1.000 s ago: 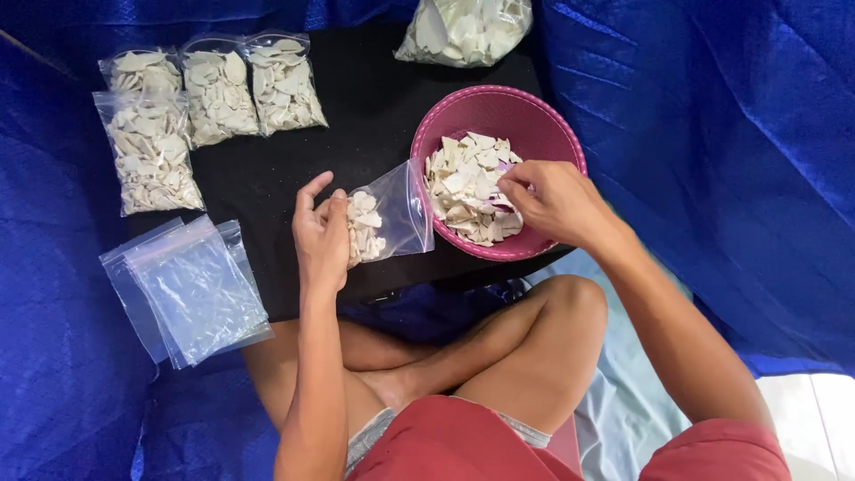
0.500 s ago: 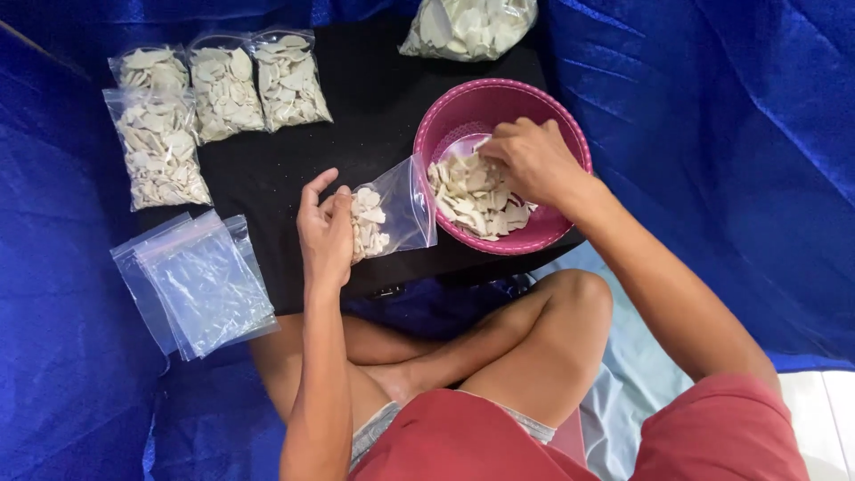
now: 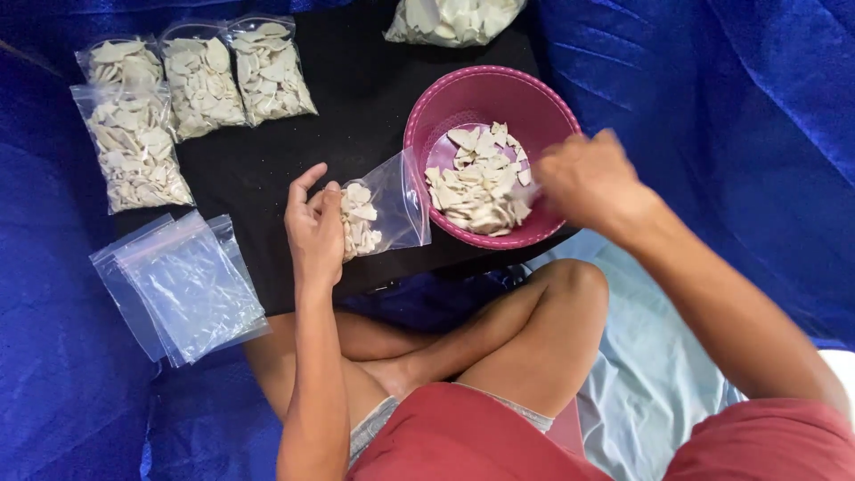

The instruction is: A person is manually packing white chips from a large pink bowl into small, clear plastic bags using a spoon and their hands while sitting on the floor.

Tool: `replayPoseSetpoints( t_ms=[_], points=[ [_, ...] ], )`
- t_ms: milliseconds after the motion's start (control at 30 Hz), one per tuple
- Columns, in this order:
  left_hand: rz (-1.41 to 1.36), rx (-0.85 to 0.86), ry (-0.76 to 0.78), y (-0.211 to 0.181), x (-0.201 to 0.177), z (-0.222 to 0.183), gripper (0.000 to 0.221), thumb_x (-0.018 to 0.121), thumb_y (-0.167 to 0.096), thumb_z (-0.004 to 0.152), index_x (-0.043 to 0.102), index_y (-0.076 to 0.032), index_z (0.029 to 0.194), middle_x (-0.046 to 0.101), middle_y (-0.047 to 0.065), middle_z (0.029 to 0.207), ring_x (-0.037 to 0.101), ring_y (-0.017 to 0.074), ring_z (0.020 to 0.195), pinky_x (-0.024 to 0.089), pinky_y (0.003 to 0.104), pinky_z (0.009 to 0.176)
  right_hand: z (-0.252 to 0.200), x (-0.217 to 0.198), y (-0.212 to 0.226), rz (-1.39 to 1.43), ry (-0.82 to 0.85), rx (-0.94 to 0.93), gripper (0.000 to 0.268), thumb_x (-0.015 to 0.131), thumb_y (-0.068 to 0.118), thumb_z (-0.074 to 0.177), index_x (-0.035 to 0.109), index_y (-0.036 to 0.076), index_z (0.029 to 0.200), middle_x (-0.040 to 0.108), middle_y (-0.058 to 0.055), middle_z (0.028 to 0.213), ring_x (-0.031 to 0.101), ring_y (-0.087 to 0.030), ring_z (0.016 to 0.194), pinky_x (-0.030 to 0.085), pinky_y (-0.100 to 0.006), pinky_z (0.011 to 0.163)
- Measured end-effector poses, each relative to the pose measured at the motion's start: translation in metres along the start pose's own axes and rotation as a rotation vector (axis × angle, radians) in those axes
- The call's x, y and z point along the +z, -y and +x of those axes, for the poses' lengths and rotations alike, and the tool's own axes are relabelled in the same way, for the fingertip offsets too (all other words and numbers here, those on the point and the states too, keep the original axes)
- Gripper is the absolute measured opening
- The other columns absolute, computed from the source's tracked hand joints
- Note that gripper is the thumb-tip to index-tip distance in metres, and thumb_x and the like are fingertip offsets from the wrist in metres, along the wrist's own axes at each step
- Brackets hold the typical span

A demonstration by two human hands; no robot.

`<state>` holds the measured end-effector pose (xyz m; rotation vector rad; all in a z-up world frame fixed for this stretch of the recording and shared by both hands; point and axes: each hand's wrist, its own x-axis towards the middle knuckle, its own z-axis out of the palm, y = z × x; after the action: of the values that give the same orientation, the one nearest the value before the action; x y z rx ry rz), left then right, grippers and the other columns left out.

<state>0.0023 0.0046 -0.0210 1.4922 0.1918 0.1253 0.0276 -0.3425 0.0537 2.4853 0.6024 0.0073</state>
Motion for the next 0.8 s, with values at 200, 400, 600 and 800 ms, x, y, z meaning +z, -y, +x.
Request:
replayPoseSetpoints(
  t_ms=[200, 400, 600, 800],
  points=[
    [-0.015, -0.029, -0.015, -0.009, 0.001, -0.003, 0.035, 0.054, -0.017, 0.105, 0.054, -0.009, 0.138, 0.070, 0.016, 0.094, 0.070, 0.0201, 0.085, 0.058, 0.033, 0.081, 0.028, -0.039, 0.032, 0.913, 0.109, 0.136, 0.017, 0.061, 0.017, 0.098, 0.078, 0.016, 0.101, 0.075, -0.010, 0.098, 0.072, -0.037, 0.097, 0.056, -0.048, 0.080],
    [-0.016, -0.036, -0.018, -0.012, 0.002, -0.003, 0.035, 0.054, -0.016, 0.104, 0.054, -0.007, 0.138, 0.070, 0.016, 0.093, 0.070, 0.0191, 0.084, 0.058, 0.033, 0.080, 0.015, -0.048, 0.024, 1.122, 0.023, 0.178, 0.021, 0.062, 0.010, 0.098, 0.076, 0.007, 0.112, 0.074, -0.018, 0.108, 0.069, -0.043, 0.106, 0.054, -0.052, 0.090],
    [0.022, -0.036, -0.010, -0.012, 0.001, -0.002, 0.034, 0.053, -0.017, 0.105, 0.054, -0.008, 0.138, 0.071, 0.016, 0.094, 0.071, 0.0214, 0.084, 0.058, 0.034, 0.080, 0.006, -0.082, 0.011, 1.169, 0.086, 0.204, 0.023, 0.060, 0.012, 0.097, 0.076, 0.005, 0.113, 0.074, -0.020, 0.107, 0.068, -0.045, 0.107, 0.053, -0.055, 0.092],
    [0.016, -0.044, -0.004, -0.012, 0.001, -0.001, 0.036, 0.053, -0.017, 0.105, 0.053, -0.005, 0.139, 0.071, 0.017, 0.094, 0.071, 0.0217, 0.085, 0.058, 0.035, 0.081, 0.012, -0.070, -0.011, 0.838, 0.048, 0.268, 0.023, 0.060, 0.023, 0.101, 0.076, 0.013, 0.113, 0.074, -0.012, 0.106, 0.070, -0.038, 0.104, 0.055, -0.052, 0.090]
  ],
)
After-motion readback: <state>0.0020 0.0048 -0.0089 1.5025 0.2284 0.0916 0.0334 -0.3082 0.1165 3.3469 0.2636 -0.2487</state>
